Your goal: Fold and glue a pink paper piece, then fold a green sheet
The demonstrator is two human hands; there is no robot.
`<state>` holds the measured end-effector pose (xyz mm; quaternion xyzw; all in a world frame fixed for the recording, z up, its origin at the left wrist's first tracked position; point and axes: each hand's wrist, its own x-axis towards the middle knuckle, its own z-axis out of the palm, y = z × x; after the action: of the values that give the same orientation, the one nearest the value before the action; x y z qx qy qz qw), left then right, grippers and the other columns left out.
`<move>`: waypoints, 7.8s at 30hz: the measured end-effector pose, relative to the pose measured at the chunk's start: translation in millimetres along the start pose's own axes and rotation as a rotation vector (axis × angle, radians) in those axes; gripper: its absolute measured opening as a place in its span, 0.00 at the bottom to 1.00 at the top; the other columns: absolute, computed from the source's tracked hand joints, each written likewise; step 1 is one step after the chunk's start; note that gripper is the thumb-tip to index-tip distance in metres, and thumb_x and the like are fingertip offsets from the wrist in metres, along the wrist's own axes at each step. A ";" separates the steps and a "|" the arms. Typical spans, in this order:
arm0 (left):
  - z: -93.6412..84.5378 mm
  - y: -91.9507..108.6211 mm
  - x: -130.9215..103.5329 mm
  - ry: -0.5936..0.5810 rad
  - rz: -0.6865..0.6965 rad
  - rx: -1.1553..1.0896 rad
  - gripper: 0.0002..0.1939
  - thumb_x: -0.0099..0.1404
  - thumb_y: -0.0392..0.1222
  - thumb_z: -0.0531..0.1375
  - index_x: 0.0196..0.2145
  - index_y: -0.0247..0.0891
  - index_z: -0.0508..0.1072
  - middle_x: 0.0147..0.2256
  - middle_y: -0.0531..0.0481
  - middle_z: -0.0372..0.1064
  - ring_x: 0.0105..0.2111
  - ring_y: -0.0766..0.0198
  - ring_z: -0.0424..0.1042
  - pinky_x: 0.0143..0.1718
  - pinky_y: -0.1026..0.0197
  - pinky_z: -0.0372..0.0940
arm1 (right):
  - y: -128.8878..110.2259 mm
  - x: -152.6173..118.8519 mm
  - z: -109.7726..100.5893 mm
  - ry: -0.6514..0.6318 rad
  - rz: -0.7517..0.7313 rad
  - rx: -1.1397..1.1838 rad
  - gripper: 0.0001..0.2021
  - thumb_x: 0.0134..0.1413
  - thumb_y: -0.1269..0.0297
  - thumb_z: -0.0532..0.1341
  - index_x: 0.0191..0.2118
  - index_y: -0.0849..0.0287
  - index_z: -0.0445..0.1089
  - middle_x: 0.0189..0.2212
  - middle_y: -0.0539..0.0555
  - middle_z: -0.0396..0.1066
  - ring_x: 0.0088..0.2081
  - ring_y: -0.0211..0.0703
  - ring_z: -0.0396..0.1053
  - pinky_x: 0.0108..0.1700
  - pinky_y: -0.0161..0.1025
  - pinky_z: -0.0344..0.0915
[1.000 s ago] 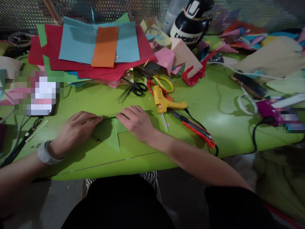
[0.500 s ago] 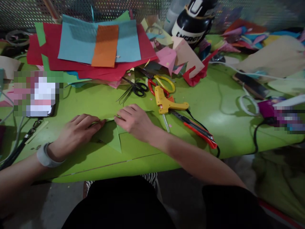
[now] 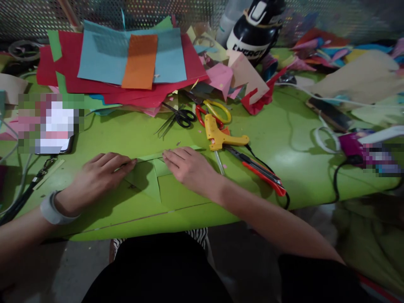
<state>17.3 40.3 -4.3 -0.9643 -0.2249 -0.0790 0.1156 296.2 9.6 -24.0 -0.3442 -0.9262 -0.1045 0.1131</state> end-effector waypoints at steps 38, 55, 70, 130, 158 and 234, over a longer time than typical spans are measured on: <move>6.0 9.4 -4.5 -0.031 0.022 -0.197 0.19 0.72 0.30 0.48 0.57 0.28 0.68 0.58 0.36 0.67 0.54 0.50 0.71 0.48 0.49 0.70 | 0.8 -8.7 -17.3 0.085 0.015 0.114 0.15 0.64 0.72 0.55 0.52 0.67 0.72 0.51 0.62 0.75 0.51 0.49 0.74 0.52 0.47 0.74; 11.1 6.7 -6.7 -0.026 0.004 -0.274 0.19 0.72 0.32 0.48 0.57 0.30 0.68 0.58 0.36 0.68 0.54 0.51 0.70 0.50 0.49 0.70 | -32.0 11.9 -14.1 0.106 -0.019 0.261 0.13 0.63 0.77 0.55 0.46 0.64 0.75 0.39 0.60 0.76 0.40 0.46 0.72 0.41 0.44 0.70; 9.6 5.2 -5.7 -0.043 0.008 -0.256 0.18 0.71 0.31 0.50 0.57 0.29 0.67 0.57 0.36 0.69 0.53 0.51 0.72 0.49 0.50 0.70 | -38.1 30.1 -2.9 0.020 0.790 1.175 0.12 0.58 0.60 0.63 0.46 0.59 0.69 0.29 0.49 0.76 0.25 0.36 0.70 0.28 0.35 0.67; 9.5 6.5 -2.6 0.106 0.039 -0.235 0.15 0.72 0.41 0.56 0.52 0.36 0.74 0.55 0.40 0.72 0.51 0.50 0.75 0.45 0.50 0.73 | -11.8 -4.3 -9.2 0.136 -0.072 0.210 0.15 0.63 0.64 0.59 0.51 0.63 0.74 0.46 0.60 0.74 0.43 0.48 0.69 0.42 0.45 0.69; 10.5 5.9 -3.6 0.049 0.057 -0.207 0.18 0.72 0.39 0.55 0.58 0.37 0.69 0.58 0.39 0.68 0.55 0.49 0.72 0.47 0.50 0.71 | -17.1 -6.4 4.7 0.182 -0.065 0.147 0.24 0.64 0.48 0.56 0.52 0.63 0.73 0.43 0.61 0.74 0.44 0.48 0.68 0.44 0.44 0.67; 6.3 9.1 -3.2 0.046 0.102 -0.259 0.16 0.72 0.35 0.53 0.54 0.35 0.71 0.54 0.40 0.73 0.51 0.52 0.74 0.51 0.49 0.73 | -13.3 -11.0 2.6 0.109 -0.052 0.290 0.21 0.65 0.52 0.57 0.54 0.62 0.73 0.53 0.65 0.71 0.51 0.54 0.69 0.49 0.52 0.70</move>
<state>19.2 32.7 -12.7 -0.9793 -0.1606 -0.1236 -0.0008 295.2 -6.2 -31.1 -0.2941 -0.9326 0.0088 0.2090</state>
